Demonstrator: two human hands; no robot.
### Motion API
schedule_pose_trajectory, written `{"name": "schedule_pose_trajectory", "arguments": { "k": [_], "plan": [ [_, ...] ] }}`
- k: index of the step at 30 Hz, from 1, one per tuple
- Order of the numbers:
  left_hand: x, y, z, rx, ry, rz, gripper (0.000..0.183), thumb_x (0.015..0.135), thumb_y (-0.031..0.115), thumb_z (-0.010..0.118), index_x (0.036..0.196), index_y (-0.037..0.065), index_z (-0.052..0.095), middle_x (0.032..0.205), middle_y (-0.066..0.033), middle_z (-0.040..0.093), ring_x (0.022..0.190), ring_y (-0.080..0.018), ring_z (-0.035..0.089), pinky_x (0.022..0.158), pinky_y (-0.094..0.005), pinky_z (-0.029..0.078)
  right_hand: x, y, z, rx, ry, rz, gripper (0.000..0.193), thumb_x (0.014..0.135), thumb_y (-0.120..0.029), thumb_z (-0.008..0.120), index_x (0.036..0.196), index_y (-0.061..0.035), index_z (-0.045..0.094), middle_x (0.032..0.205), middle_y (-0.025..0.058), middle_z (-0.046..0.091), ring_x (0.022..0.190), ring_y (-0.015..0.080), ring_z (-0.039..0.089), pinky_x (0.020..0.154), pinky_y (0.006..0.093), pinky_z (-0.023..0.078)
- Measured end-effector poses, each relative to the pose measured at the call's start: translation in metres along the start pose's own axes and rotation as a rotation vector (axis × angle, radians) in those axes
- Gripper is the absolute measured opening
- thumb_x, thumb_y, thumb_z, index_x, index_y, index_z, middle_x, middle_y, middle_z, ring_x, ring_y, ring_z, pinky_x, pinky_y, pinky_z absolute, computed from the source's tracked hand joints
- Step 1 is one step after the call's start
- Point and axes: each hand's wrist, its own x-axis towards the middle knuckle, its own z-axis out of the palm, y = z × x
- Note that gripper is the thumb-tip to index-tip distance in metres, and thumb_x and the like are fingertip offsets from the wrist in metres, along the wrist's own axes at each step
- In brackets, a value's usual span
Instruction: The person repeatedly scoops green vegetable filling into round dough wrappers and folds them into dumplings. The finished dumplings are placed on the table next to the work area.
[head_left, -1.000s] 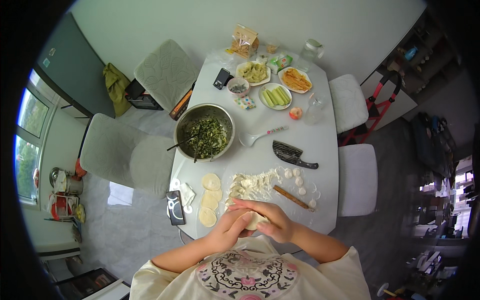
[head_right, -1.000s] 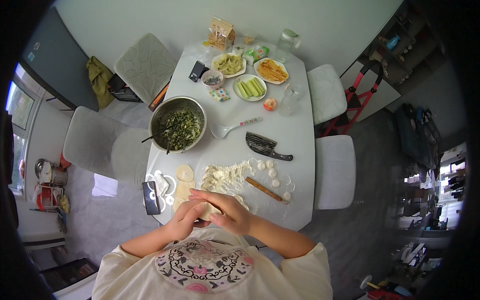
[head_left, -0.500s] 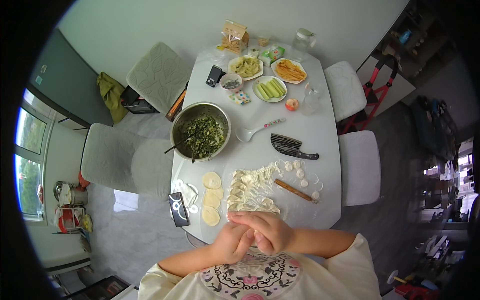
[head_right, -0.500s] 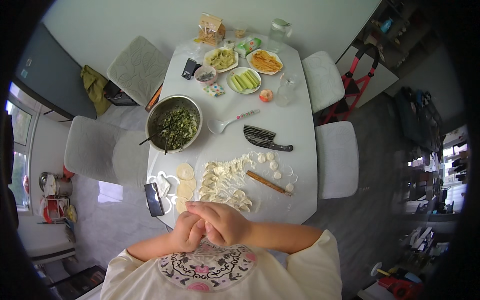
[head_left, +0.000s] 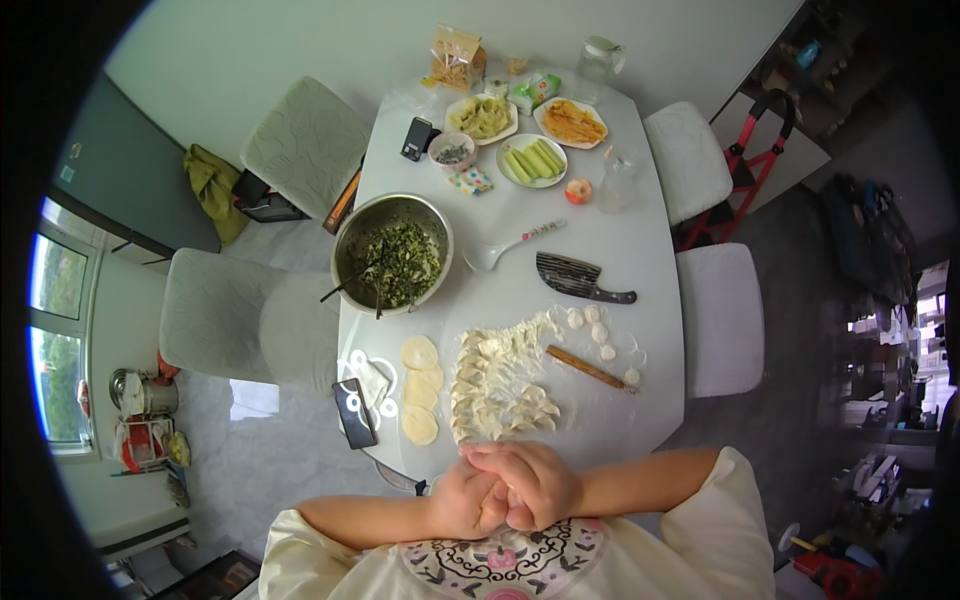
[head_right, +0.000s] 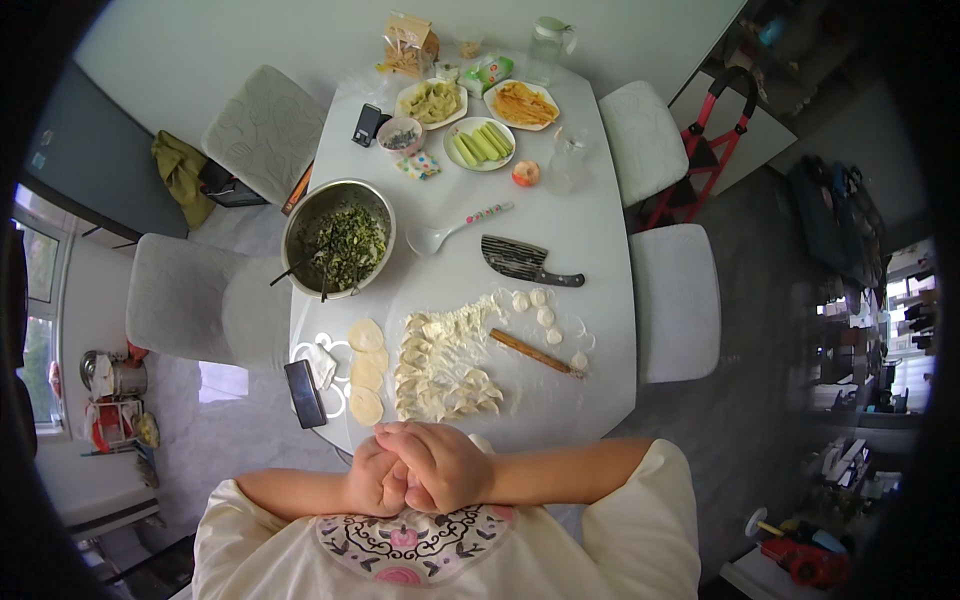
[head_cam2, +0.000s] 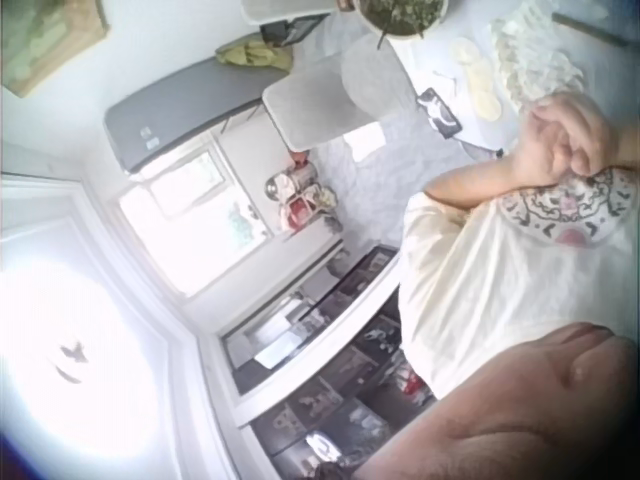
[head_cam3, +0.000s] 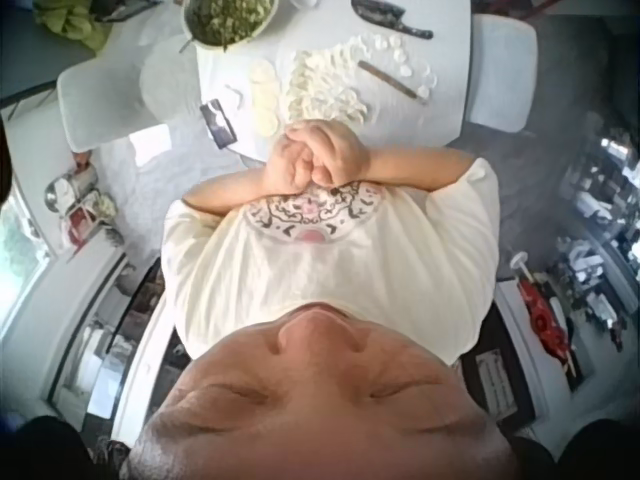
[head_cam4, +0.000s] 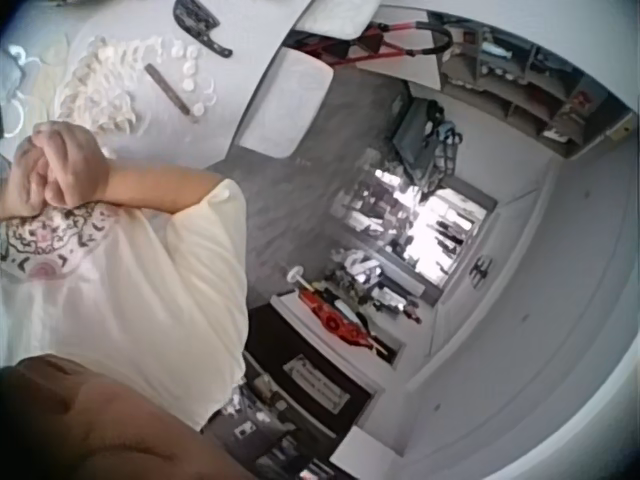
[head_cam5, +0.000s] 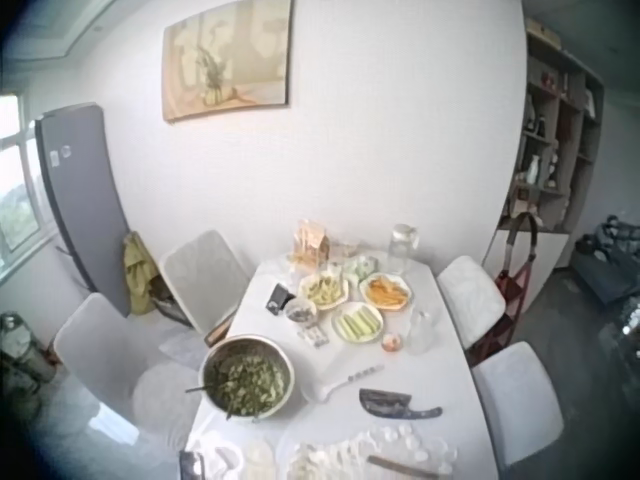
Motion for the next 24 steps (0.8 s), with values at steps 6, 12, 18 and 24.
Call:
{"name": "schedule_pose_trajectory", "arguments": {
  "k": [6,12,18,24],
  "plan": [
    [0.027,0.002,-0.007,-0.028,-0.01,0.06,0.022,0.093,0.017,0.047,0.097,0.002,0.062,0.086,-0.0199,0.062,0.072,-0.0408,0.059,0.071,-0.0473,0.049,0.007,0.006,0.001,-0.01,0.09,0.029,0.044,0.091,-0.028,0.049,0.116,0.0083,0.054,0.107,0.0231,0.065,0.092,0.0379,0.067,0.081,0.0423,0.056],
    [0.066,-0.005,-0.021,-0.43,-0.122,-0.539,0.026,0.102,0.018,0.043,0.1,-0.001,0.059,0.084,-0.0115,0.061,0.068,-0.0202,0.056,0.058,-0.0303,0.044,0.024,0.028,-0.033,0.433,-0.077,0.529,0.047,0.097,-0.035,0.044,0.125,0.0012,0.056,0.111,0.0179,0.066,0.098,0.0292,0.066,0.084,0.0392,0.052],
    [0.064,0.001,-0.027,-1.027,-0.104,-0.658,0.043,0.103,0.023,0.052,0.138,0.0,0.047,0.098,-0.0013,0.059,0.074,-0.0086,0.047,0.067,-0.0221,0.041,0.011,0.016,-0.056,0.166,0.067,0.48,0.048,0.096,-0.025,0.055,0.135,0.0023,0.051,0.137,0.0173,0.055,0.13,0.0256,0.049,0.11,0.04,0.037],
    [0.039,0.022,-0.021,-0.698,-0.029,-0.543,0.055,0.098,0.012,0.061,0.147,-0.001,0.039,0.108,-0.0012,0.059,0.084,-0.0058,0.049,0.074,-0.022,0.042,-0.001,-0.009,-0.045,-0.355,0.294,0.102,0.024,0.08,-0.006,0.076,0.102,-0.0029,0.07,0.089,0.0072,0.062,0.077,0.0234,0.06,0.068,0.035,0.048]
  ]
}}
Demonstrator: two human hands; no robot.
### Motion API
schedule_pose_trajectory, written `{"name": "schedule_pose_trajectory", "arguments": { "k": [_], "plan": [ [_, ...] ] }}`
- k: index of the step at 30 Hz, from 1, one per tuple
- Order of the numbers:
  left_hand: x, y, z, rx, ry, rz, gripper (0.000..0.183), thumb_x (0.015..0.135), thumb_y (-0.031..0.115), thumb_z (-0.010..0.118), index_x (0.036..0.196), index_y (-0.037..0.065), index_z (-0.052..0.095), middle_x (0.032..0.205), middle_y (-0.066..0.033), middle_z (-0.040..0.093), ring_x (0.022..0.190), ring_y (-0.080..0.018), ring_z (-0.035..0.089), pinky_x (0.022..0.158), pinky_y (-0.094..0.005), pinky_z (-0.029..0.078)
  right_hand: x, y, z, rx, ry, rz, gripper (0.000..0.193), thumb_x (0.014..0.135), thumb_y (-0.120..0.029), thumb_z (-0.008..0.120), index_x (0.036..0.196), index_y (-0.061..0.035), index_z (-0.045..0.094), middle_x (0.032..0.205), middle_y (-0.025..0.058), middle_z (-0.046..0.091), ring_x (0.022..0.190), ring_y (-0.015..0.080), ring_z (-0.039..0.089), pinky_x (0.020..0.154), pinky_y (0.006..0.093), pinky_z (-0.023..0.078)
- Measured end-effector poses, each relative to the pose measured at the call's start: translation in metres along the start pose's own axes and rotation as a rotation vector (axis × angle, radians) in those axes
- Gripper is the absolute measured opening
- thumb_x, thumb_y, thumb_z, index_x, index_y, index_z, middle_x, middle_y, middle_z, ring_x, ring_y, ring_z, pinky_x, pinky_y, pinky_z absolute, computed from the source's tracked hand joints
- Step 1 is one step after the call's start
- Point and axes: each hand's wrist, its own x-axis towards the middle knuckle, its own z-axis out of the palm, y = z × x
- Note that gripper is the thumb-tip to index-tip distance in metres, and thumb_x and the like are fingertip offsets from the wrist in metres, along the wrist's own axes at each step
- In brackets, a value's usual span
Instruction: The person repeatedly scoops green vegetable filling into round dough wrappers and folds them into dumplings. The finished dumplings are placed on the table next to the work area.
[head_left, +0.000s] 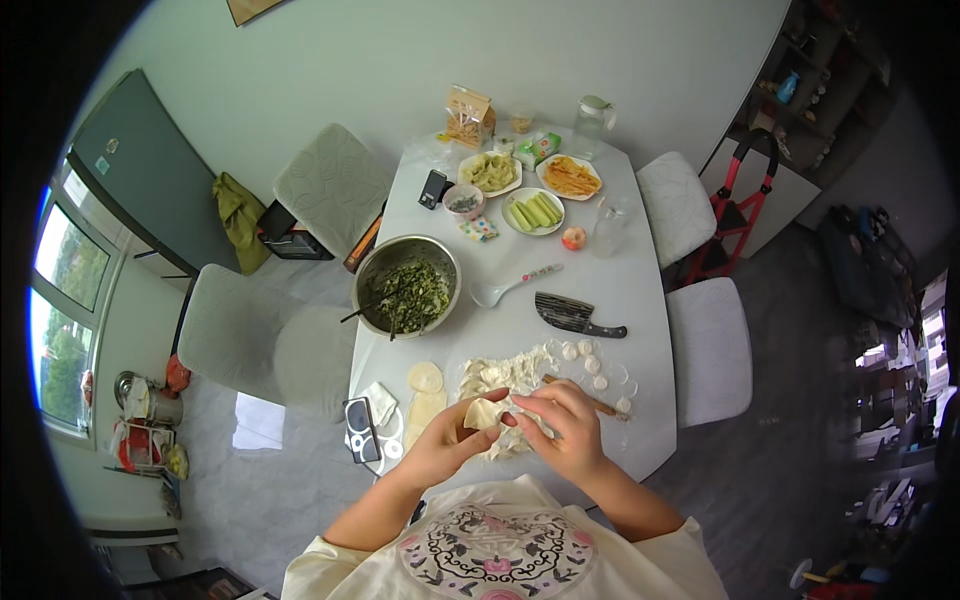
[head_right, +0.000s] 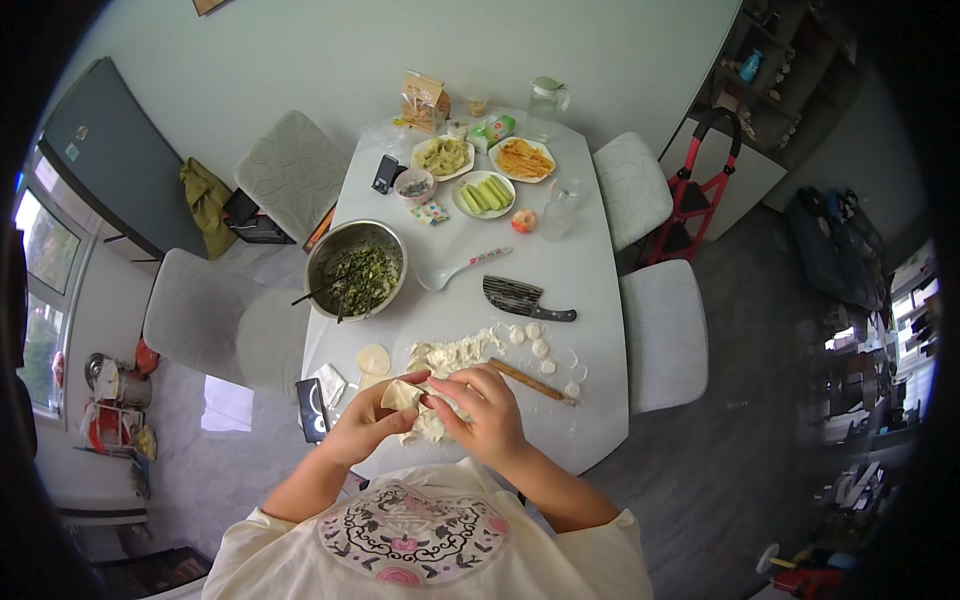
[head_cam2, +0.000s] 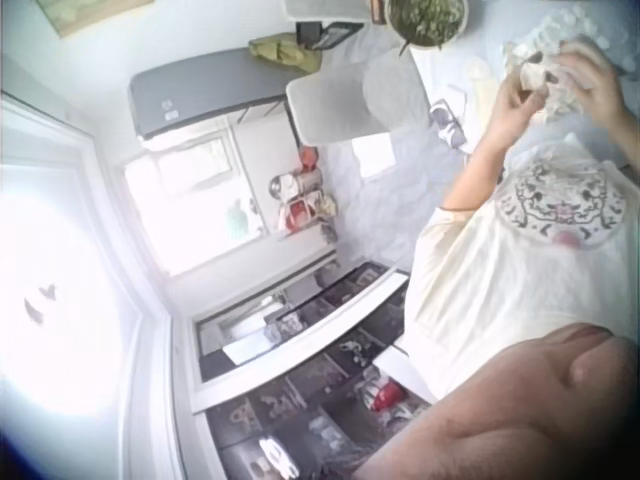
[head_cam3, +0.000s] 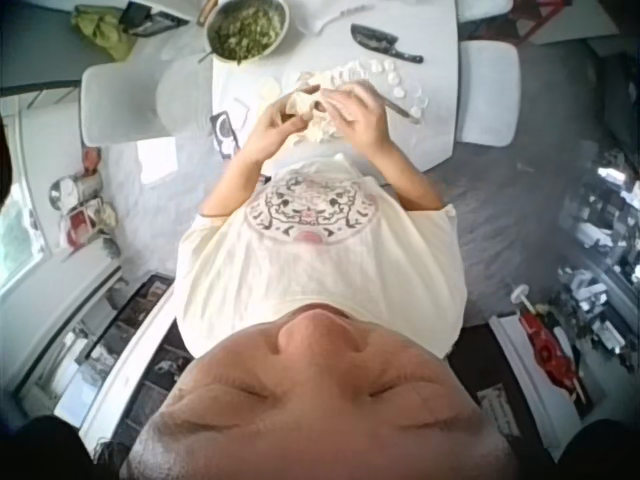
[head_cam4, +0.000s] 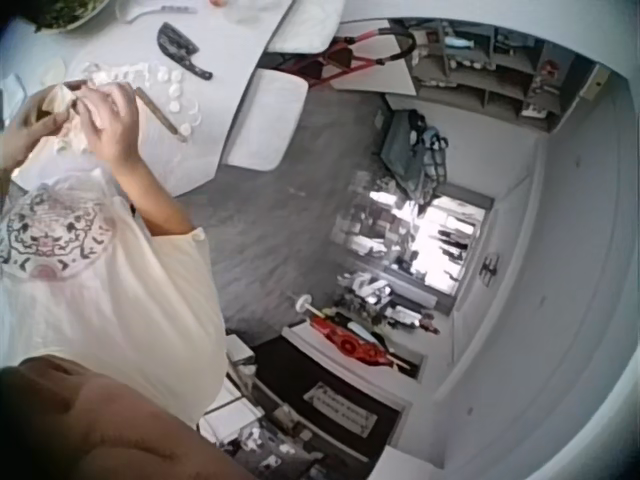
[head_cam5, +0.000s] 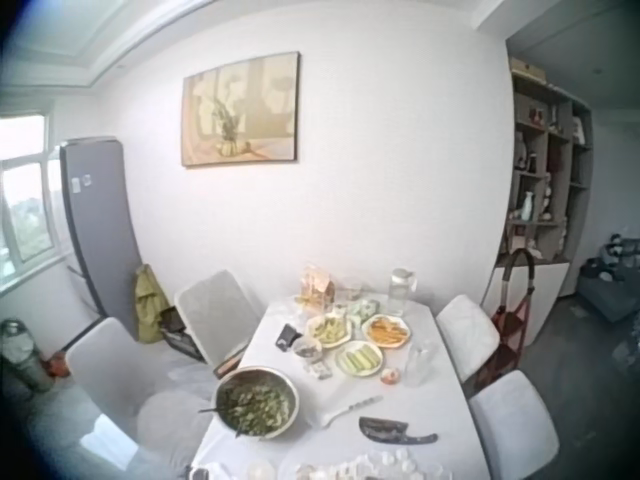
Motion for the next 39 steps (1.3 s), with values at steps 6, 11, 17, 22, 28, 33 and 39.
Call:
{"name": "schedule_pose_trajectory", "arguments": {
  "k": [6,11,17,22,28,33,39],
  "plan": [
    [-0.024,-0.001,0.021,0.24,0.147,0.174,0.054,0.095,0.006,0.065,0.145,0.0,0.044,0.112,-0.0021,0.061,0.085,-0.0056,0.051,0.07,-0.022,0.043,-0.008,-0.027,0.0,-0.036,0.043,-0.141,0.025,0.074,-0.003,0.082,0.096,-0.0016,0.07,0.085,0.0069,0.06,0.068,0.0213,0.058,0.058,0.0317,0.046],
    [-0.039,-0.005,0.031,0.54,0.212,0.292,0.058,0.088,0.003,0.068,0.143,0.004,0.048,0.112,-0.0067,0.064,0.079,-0.0109,0.053,0.065,-0.0239,0.044,-0.013,-0.039,-0.008,-0.021,0.011,-0.222,0.023,0.074,0.0,0.08,0.094,-0.0003,0.068,0.084,0.0075,0.059,0.067,0.0225,0.058,0.057,0.0323,0.047],
    [-0.052,0.0,0.049,0.631,0.211,0.339,0.06,0.086,0.0,0.067,0.143,0.004,0.048,0.11,-0.0101,0.065,0.077,-0.0168,0.054,0.065,-0.0265,0.045,-0.029,-0.049,-0.015,0.002,-0.019,-0.265,0.02,0.076,0.004,0.072,0.094,0.0027,0.063,0.089,0.0109,0.06,0.071,0.0264,0.058,0.064,0.0357,0.051],
    [-0.06,0.002,0.058,0.698,0.199,0.354,0.06,0.085,-0.002,0.066,0.142,0.004,0.049,0.11,-0.0111,0.065,0.08,-0.0204,0.056,0.067,-0.0283,0.046,-0.045,-0.051,-0.016,-0.026,-0.011,-0.277,0.025,0.076,0.002,0.073,0.099,0.0036,0.064,0.09,0.0109,0.059,0.074,0.0268,0.058,0.067,0.0358,0.051],
    [-0.064,0.002,0.063,0.749,0.281,0.468,0.062,0.082,-0.006,0.066,0.141,0.003,0.05,0.107,-0.0102,0.066,0.083,-0.0185,0.06,0.069,-0.0271,0.048,-0.037,-0.064,-0.028,-0.064,-0.022,-0.241,0.035,0.075,-0.006,0.08,0.106,0.0026,0.066,0.092,0.0091,0.059,0.074,0.0253,0.058,0.065,0.0349,0.049],
    [-0.063,0.001,0.066,0.825,0.279,0.542,0.065,0.08,-0.007,0.066,0.142,0.002,0.048,0.105,-0.0097,0.065,0.074,-0.0196,0.053,0.062,-0.0283,0.045,-0.038,-0.064,-0.026,-0.067,0.025,-0.299,0.034,0.072,-0.005,0.083,0.102,0.0012,0.067,0.089,0.0093,0.059,0.072,0.0249,0.058,0.062,0.0343,0.048],
    [-0.06,0.0,0.069,0.846,0.272,0.559,0.066,0.079,-0.009,0.066,0.141,0.003,0.049,0.104,-0.01,0.066,0.074,-0.0194,0.055,0.064,-0.0285,0.046,-0.036,-0.06,-0.028,-0.005,-0.007,-0.294,0.023,0.074,0.003,0.076,0.095,0.0005,0.065,0.089,0.0095,0.059,0.07,0.025,0.058,0.061,0.0349,0.049]
  ]
}}
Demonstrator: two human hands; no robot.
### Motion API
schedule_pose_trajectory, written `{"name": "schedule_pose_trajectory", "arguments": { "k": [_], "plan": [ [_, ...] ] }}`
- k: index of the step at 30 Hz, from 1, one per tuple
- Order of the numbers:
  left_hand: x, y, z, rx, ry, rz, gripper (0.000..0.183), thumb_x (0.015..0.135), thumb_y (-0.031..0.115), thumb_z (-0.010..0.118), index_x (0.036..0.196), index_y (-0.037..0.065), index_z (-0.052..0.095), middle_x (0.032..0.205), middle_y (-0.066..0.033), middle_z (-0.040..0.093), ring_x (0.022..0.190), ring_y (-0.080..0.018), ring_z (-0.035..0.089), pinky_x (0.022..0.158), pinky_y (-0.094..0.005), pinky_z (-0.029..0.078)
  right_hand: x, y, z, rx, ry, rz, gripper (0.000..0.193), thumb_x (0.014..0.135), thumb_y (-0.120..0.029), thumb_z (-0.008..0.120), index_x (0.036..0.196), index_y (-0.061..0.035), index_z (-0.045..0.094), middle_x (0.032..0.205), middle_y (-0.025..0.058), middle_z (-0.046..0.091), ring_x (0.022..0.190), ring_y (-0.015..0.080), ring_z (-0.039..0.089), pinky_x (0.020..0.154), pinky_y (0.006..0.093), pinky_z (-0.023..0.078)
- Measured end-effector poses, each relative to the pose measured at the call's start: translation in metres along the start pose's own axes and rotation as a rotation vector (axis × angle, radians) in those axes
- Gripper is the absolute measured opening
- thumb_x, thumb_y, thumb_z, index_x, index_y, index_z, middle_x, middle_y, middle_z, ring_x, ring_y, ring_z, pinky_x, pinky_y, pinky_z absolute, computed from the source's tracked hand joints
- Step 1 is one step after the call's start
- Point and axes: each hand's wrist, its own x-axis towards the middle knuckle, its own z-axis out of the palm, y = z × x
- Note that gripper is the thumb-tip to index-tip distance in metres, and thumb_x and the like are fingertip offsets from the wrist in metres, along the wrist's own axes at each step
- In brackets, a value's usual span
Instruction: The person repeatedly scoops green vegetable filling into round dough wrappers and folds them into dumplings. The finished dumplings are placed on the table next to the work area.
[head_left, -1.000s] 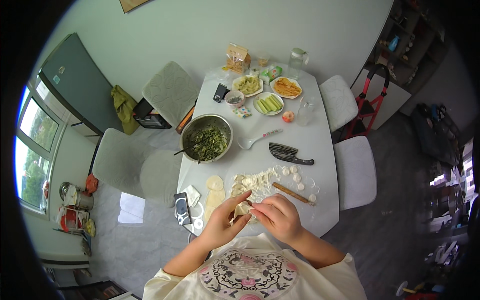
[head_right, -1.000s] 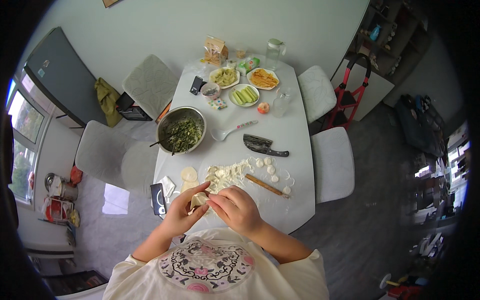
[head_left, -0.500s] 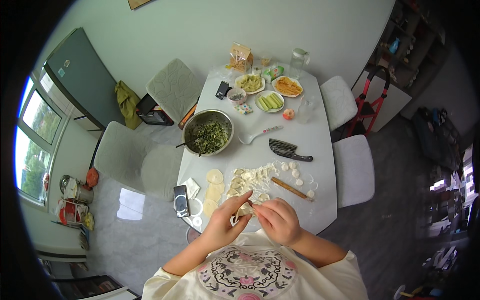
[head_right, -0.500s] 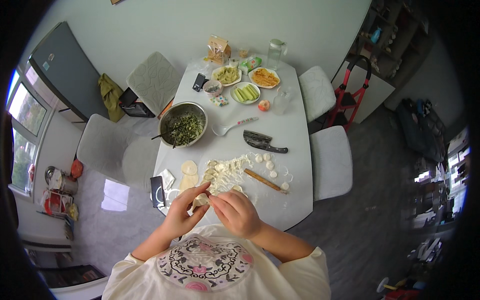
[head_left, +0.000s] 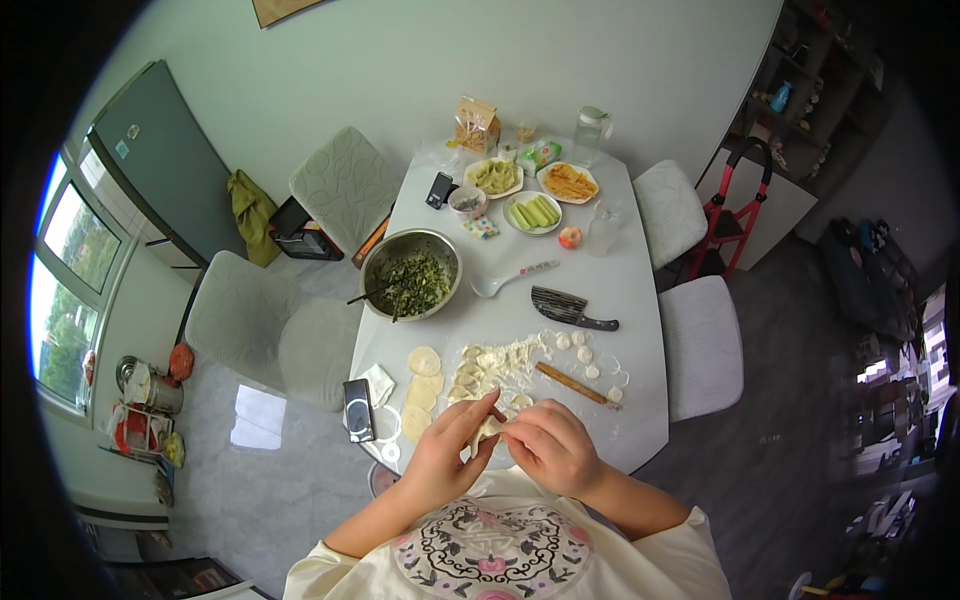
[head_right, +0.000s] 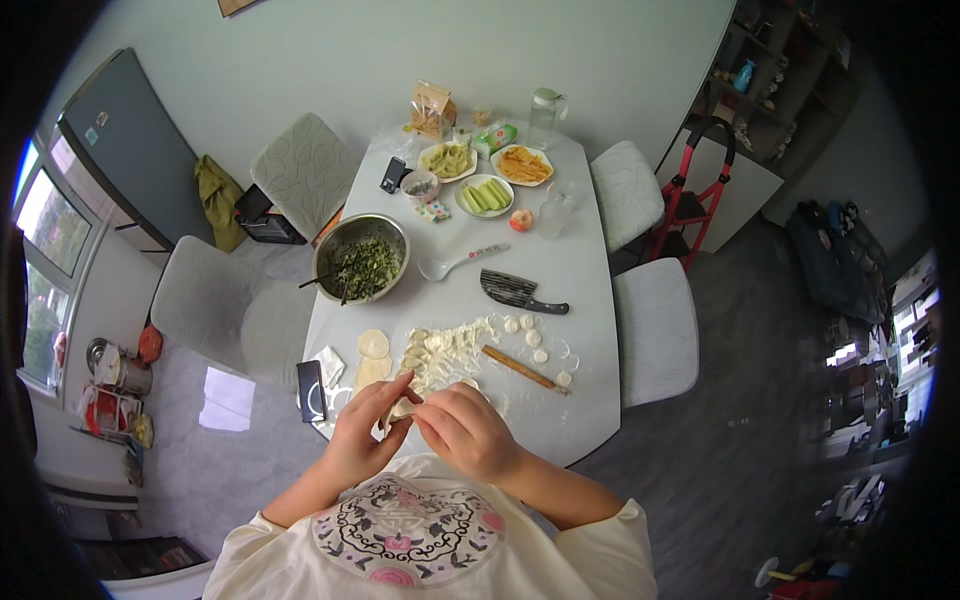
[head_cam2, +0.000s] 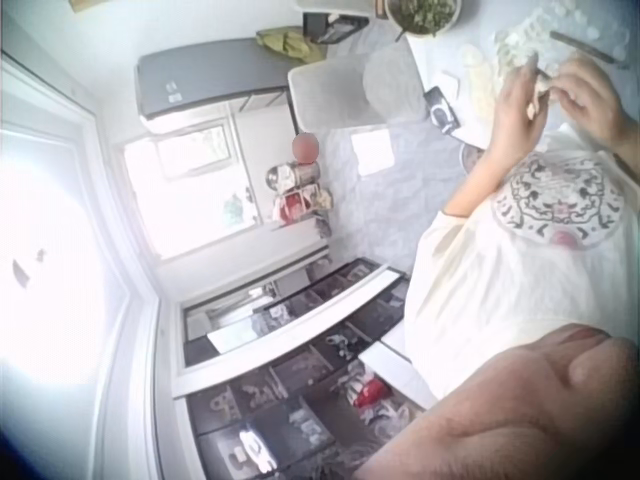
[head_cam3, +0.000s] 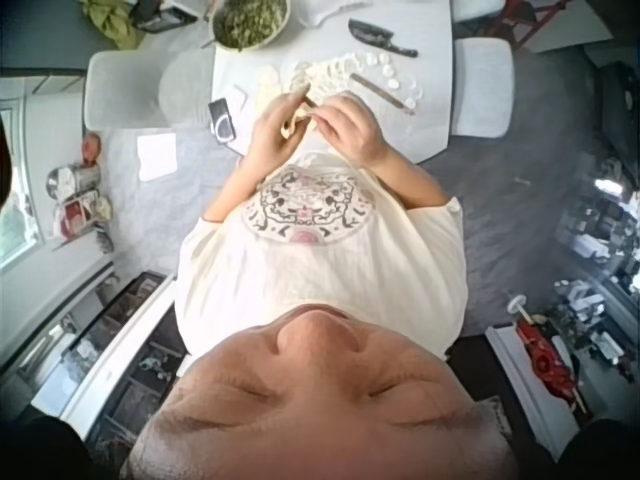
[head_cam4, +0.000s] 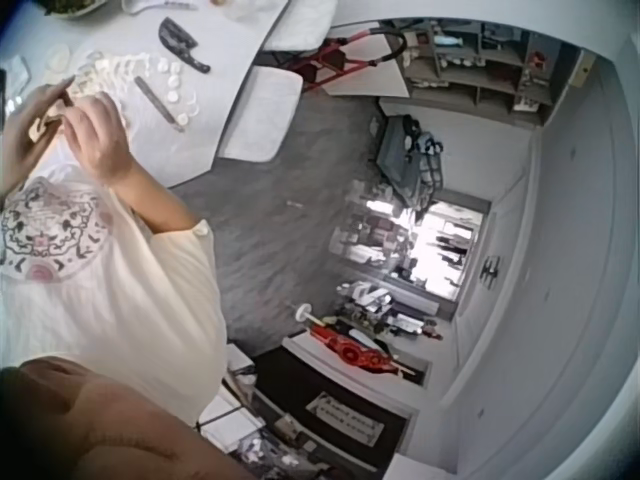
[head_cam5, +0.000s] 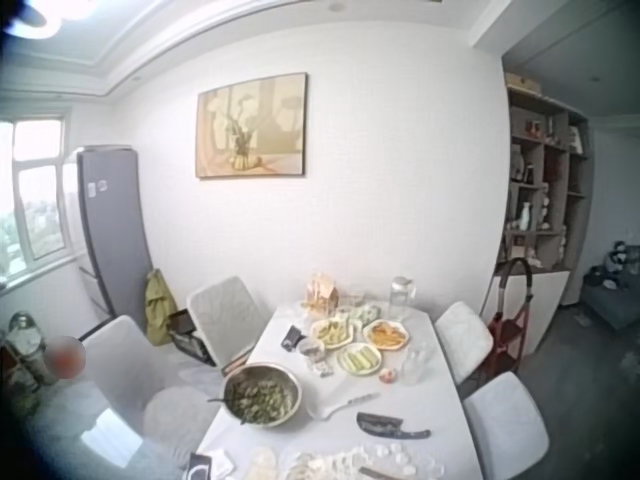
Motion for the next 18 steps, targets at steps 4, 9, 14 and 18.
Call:
{"name": "schedule_pose_trajectory", "arguments": {
  "k": [4,9,14,18],
  "plan": [
    [0.0,0.003,-0.002,0.012,-0.056,-0.056,0.066,0.079,-0.009,0.066,0.142,0.001,0.047,0.102,-0.012,0.063,0.076,-0.0244,0.056,0.069,-0.0328,0.049,-0.005,0.003,0.003,0.015,0.003,0.009,0.022,0.075,0.004,0.074,0.095,0.0007,0.065,0.091,0.0102,0.059,0.073,0.026,0.059,0.064,0.0361,0.05],
    [0.004,0.005,-0.007,0.047,-0.051,-0.016,0.067,0.078,-0.009,0.065,0.142,0.002,0.047,0.102,-0.0147,0.062,0.087,-0.03,0.061,0.076,-0.0366,0.051,0.001,0.001,-0.002,0.031,-0.042,0.068,0.027,0.076,0.001,0.076,0.1,0.0012,0.065,0.094,0.0104,0.06,0.081,0.0269,0.059,0.07,0.0371,0.05],
    [0.007,0.004,-0.009,0.042,-0.056,0.001,0.067,0.078,-0.009,0.066,0.141,0.002,0.048,0.103,-0.015,0.063,0.088,-0.0288,0.061,0.076,-0.0352,0.051,0.013,0.004,-0.001,0.024,-0.024,-0.04,0.027,0.073,0.002,0.078,0.098,0.0018,0.068,0.091,0.0098,0.06,0.077,0.0266,0.058,0.067,0.0359,0.049],
    [0.009,0.002,-0.011,0.027,-0.047,-0.007,0.066,0.078,-0.009,0.067,0.14,0.003,0.05,0.105,-0.013,0.064,0.087,-0.0254,0.063,0.074,-0.0319,0.051,0.014,0.007,0.002,-0.028,-0.039,-0.125,0.028,0.071,0.003,0.077,0.098,0.0024,0.069,0.092,0.0097,0.06,0.079,0.0275,0.058,0.069,0.0371,0.05]
  ]
}}
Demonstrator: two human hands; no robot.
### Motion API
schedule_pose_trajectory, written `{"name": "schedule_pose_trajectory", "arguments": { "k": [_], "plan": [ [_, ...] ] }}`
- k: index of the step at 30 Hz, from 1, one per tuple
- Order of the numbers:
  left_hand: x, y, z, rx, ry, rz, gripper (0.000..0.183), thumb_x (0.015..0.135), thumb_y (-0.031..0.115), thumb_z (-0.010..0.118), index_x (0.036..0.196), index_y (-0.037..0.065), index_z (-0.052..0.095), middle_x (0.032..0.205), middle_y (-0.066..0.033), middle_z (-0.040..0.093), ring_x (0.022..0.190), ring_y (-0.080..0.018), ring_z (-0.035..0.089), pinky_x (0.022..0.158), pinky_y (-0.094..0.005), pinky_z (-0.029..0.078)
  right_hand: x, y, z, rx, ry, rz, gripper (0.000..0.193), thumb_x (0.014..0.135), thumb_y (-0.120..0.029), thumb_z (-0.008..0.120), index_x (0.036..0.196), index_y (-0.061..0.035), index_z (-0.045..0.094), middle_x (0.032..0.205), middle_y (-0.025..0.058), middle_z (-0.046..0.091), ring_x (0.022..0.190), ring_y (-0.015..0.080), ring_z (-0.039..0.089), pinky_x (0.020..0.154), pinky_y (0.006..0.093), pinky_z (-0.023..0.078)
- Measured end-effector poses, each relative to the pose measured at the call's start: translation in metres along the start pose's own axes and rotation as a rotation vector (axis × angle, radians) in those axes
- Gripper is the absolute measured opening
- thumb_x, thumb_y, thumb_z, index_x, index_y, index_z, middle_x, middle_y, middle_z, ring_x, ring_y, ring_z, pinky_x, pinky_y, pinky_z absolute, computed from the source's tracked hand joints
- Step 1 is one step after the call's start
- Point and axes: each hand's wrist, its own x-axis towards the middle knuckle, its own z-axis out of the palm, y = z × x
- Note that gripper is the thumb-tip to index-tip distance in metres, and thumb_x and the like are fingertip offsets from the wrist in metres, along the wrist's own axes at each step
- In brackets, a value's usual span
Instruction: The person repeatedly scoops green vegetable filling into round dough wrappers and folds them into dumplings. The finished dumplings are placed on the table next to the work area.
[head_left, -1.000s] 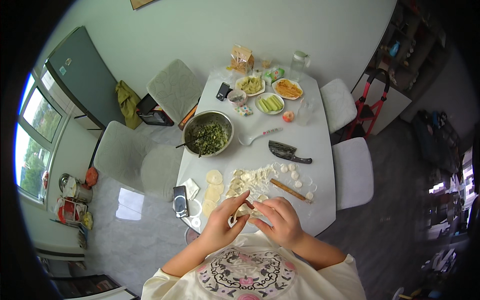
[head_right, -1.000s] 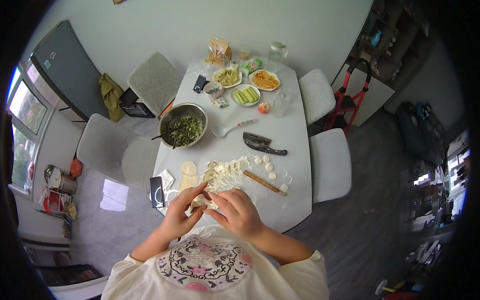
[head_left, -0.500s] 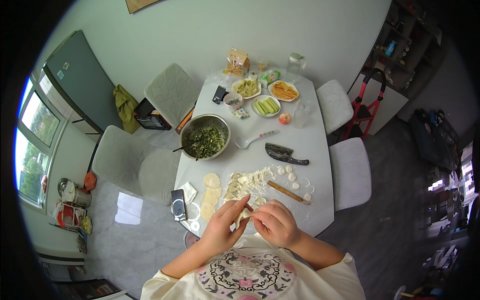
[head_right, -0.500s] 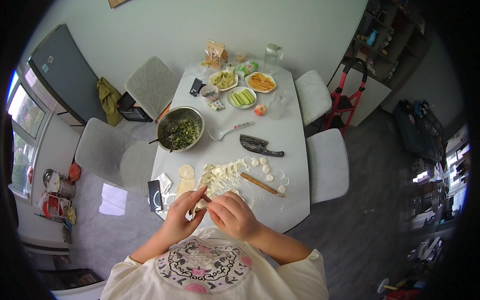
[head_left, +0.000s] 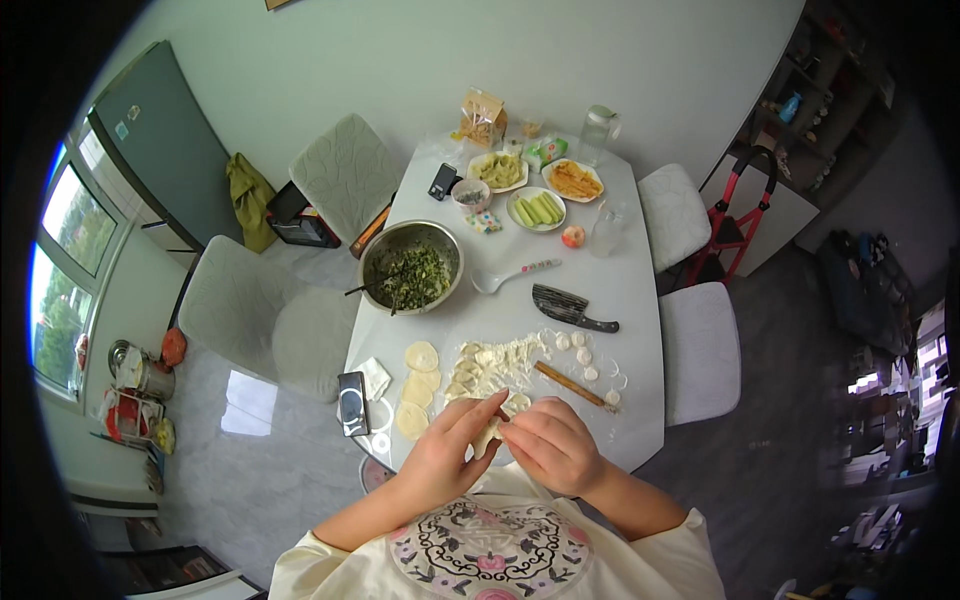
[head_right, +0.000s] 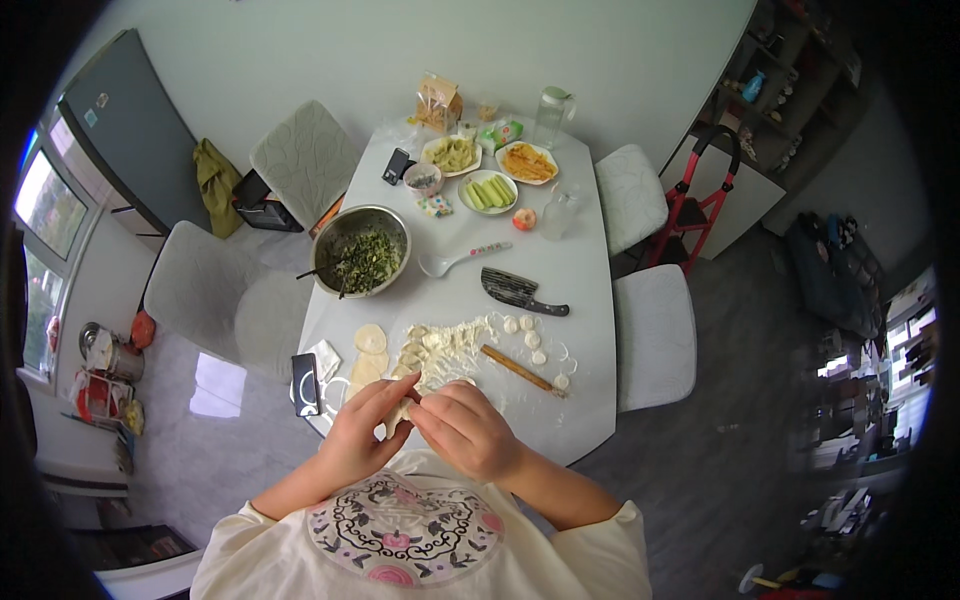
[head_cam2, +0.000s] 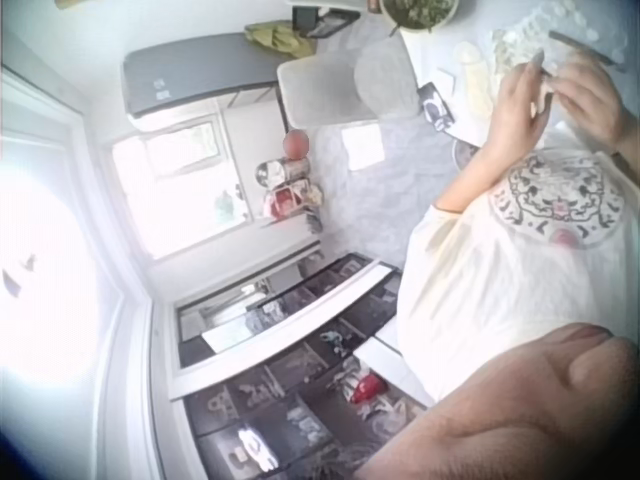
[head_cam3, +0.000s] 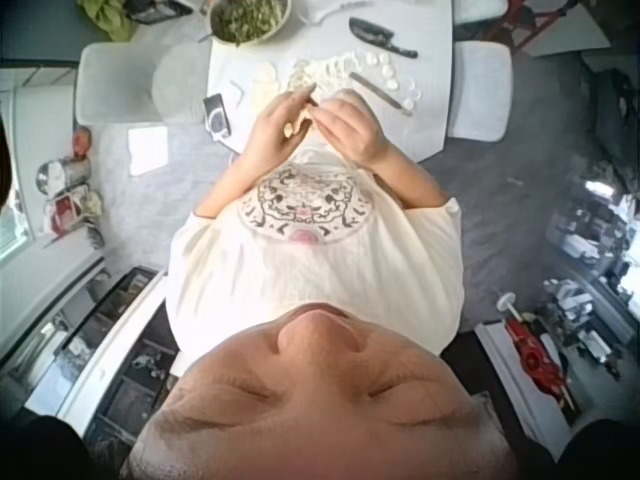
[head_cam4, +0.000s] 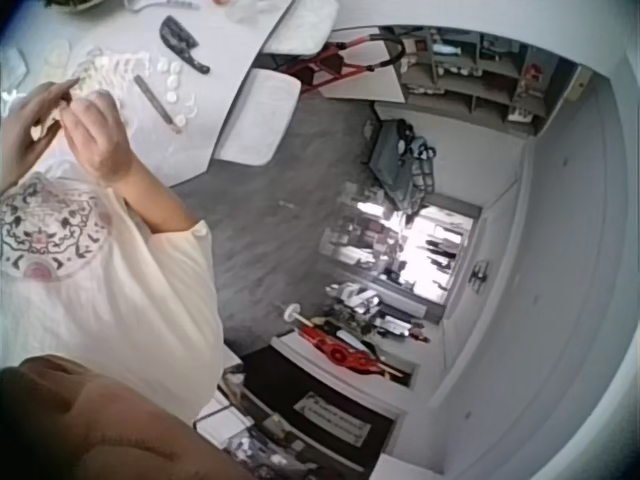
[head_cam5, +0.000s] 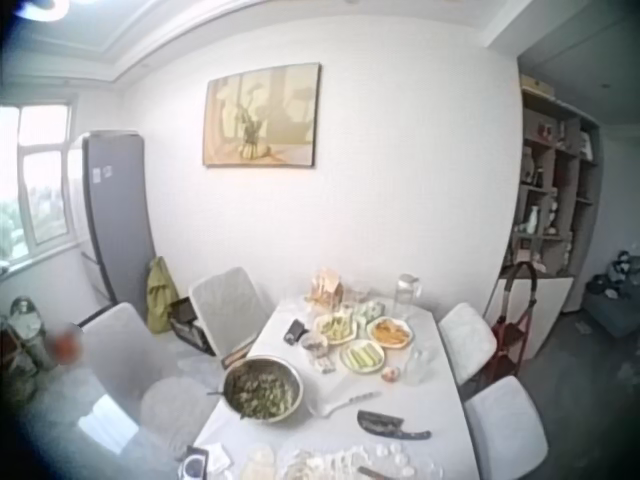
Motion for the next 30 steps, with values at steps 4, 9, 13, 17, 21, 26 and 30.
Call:
{"name": "schedule_pose_trajectory", "arguments": {
  "k": [4,9,13,17,21,26,30],
  "plan": [
    [-0.001,-0.004,-0.003,0.007,-0.011,-0.015,0.066,0.077,-0.007,0.068,0.139,0.003,0.05,0.105,-0.0136,0.065,0.092,-0.0273,0.064,0.078,-0.0343,0.052,-0.001,0.002,0.003,0.038,-0.038,0.041,0.027,0.072,0.003,0.077,0.097,0.0042,0.066,0.093,0.01,0.06,0.081,0.0274,0.058,0.07,0.0377,0.05],
    [-0.001,-0.006,-0.006,0.004,-0.018,-0.006,0.066,0.077,-0.006,0.069,0.139,0.004,0.051,0.106,-0.014,0.065,0.097,-0.0295,0.065,0.083,-0.0361,0.053,0.007,0.0,-0.004,0.081,-0.085,0.071,0.026,0.072,0.002,0.078,0.096,0.0035,0.066,0.093,0.0099,0.06,0.081,0.027,0.058,0.072,0.0382,0.05],
    [0.0,-0.004,-0.007,0.023,-0.017,0.003,0.065,0.076,-0.005,0.07,0.138,0.004,0.051,0.107,-0.0145,0.065,0.097,-0.0304,0.065,0.083,-0.0365,0.053,0.011,0.002,-0.003,0.096,-0.11,0.049,0.025,0.073,0.002,0.077,0.096,0.0031,0.066,0.094,0.0103,0.06,0.082,0.0283,0.058,0.073,0.0387,0.05],
    [-0.001,-0.007,-0.005,0.016,-0.024,-0.009,0.064,0.077,-0.004,0.07,0.138,0.004,0.052,0.106,-0.0146,0.066,0.096,-0.0303,0.065,0.082,-0.0364,0.053,0.006,0.004,0.003,0.087,-0.108,0.046,0.025,0.073,0.003,0.077,0.095,0.0028,0.067,0.092,0.0104,0.061,0.079,0.0292,0.058,0.07,0.039,0.05],
    [-0.003,-0.01,-0.005,-0.008,-0.051,-0.062,0.063,0.078,-0.003,0.07,0.138,0.005,0.052,0.106,-0.0147,0.066,0.094,-0.0299,0.065,0.08,-0.0362,0.053,0.0,0.007,0.008,0.052,-0.092,0.023,0.025,0.072,0.002,0.077,0.096,0.002,0.068,0.092,0.0099,0.061,0.08,0.0282,0.058,0.07,0.038,0.05],
    [-0.002,-0.008,-0.01,-0.073,-0.072,-0.105,0.062,0.078,-0.003,0.068,0.137,0.003,0.051,0.105,-0.0172,0.065,0.097,-0.0346,0.063,0.083,-0.0397,0.052,0.011,0.004,0.002,0.131,-0.112,0.084,0.027,0.071,0.001,0.078,0.096,-0.0005,0.07,0.092,0.0081,0.061,0.079,0.0263,0.057,0.069,0.036,0.049],
    [-0.002,-0.014,-0.006,-0.104,-0.086,-0.126,0.055,0.079,0.0,0.071,0.132,0.004,0.055,0.103,-0.0139,0.065,0.09,-0.0284,0.063,0.077,-0.0357,0.051,0.009,0.01,0.003,0.135,-0.131,-0.015,0.026,0.071,0.001,0.078,0.096,-0.0007,0.07,0.091,0.0076,0.061,0.078,0.0261,0.056,0.069,0.0358,0.049]
  ]
}}
